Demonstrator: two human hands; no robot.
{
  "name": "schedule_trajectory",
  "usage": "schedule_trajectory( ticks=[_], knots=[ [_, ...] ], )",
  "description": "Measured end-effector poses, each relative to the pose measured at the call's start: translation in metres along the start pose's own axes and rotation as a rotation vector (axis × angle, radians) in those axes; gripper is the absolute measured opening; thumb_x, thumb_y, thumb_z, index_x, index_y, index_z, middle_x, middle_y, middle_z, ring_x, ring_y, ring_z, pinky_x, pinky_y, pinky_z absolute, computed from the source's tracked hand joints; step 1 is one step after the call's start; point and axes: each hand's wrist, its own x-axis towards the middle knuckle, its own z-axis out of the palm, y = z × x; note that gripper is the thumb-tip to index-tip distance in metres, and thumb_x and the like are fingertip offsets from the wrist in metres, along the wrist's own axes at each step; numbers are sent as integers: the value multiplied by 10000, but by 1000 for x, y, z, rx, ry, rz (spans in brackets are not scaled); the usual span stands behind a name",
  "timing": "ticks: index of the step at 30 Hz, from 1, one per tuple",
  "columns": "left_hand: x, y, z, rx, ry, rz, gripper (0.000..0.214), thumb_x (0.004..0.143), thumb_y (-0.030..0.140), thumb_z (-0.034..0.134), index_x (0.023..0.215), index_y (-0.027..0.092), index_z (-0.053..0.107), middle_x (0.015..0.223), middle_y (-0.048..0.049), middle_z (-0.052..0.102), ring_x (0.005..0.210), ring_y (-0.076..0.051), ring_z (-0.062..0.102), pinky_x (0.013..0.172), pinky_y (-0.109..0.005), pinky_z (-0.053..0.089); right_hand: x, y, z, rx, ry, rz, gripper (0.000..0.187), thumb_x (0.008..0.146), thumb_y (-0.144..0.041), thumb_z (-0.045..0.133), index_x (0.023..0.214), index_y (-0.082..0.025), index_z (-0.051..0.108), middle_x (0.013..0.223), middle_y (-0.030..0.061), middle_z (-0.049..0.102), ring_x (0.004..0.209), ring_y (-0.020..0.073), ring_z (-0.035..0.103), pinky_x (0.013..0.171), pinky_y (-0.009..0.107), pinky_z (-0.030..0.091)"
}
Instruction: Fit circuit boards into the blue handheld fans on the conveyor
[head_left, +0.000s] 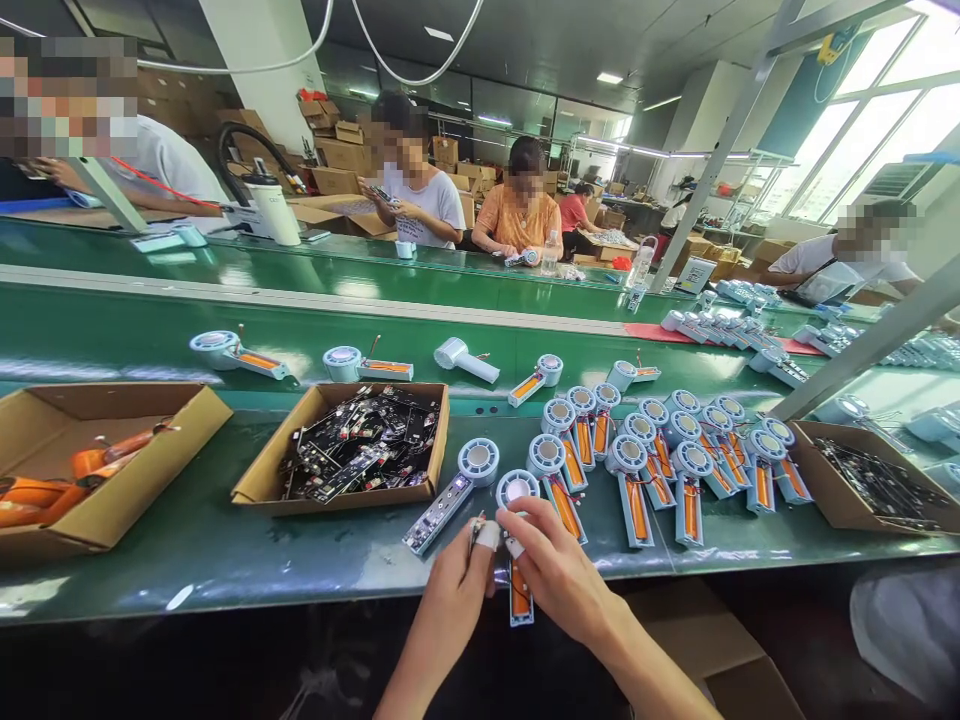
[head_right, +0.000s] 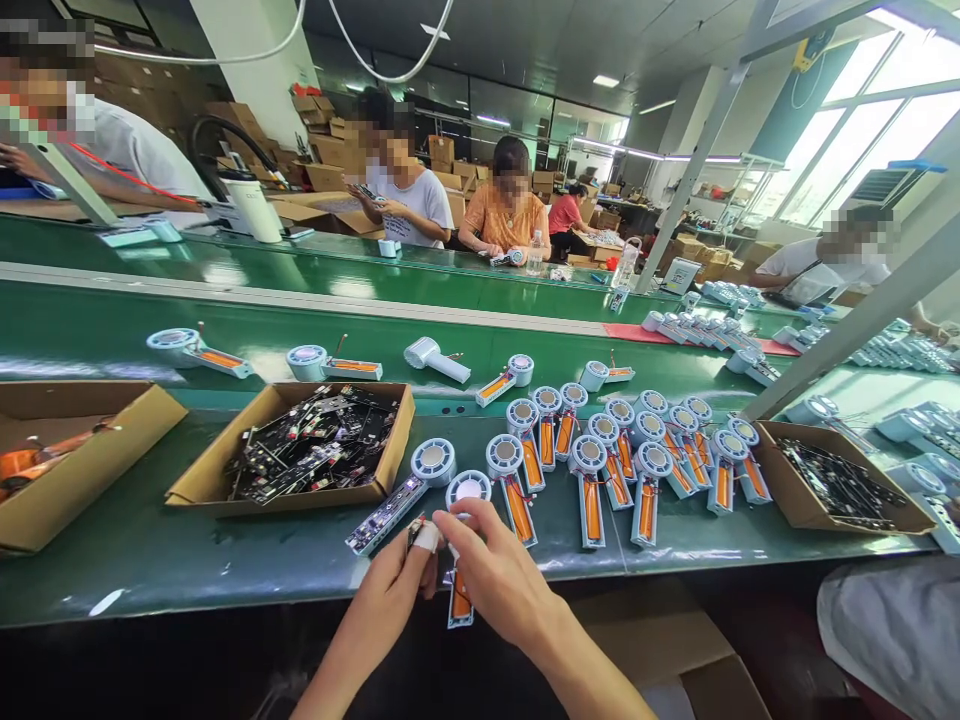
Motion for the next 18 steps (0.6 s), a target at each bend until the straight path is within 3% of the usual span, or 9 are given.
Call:
schedule_trajectory(
  ticks=[3,6,9,13,18],
  knots=[
    [6,5,-1,-23,-79,18,367,862,552,564,722,215,600,652,12,606,673,-195,583,612,-275,483,1,0,-1,-9,-25,-28,623,931,1,376,1493,-267,382,1321,123,560,1165,211,622,969,355,572],
    [10,3,1,-106,-46,-21,375,825,552,603,685,205,591,610,26,568,613,-171,536,550,-252,446,0,1,1,-33,17,13,588,930,-18,419,1475,-238,398,1205,107,653,1088,229,644,939,386,582],
    [10,-3,4,-159,4,-91,402,796,579,629,682,195,588,534,65,450,499,-126,420,464,-229,357,-1,-1,3,-94,42,69,476,933,-35,446,1365,-220,520,1054,85,702,925,229,657,825,375,595],
    [8,-7,4,-189,17,-103,408,787,592,641,729,189,620,540,74,426,481,-112,396,456,-223,350,-1,-3,2,-184,9,125,322,935,-67,487,1146,-216,679,964,85,683,841,219,637,732,335,564],
    [0,-11,-1,-184,-7,-147,415,811,603,626,826,190,665,542,76,432,470,-113,413,444,-216,359,4,-1,0,44,-1,251,222,903,-95,574,979,-229,733,881,34,683,788,176,646,716,281,526]
  ],
)
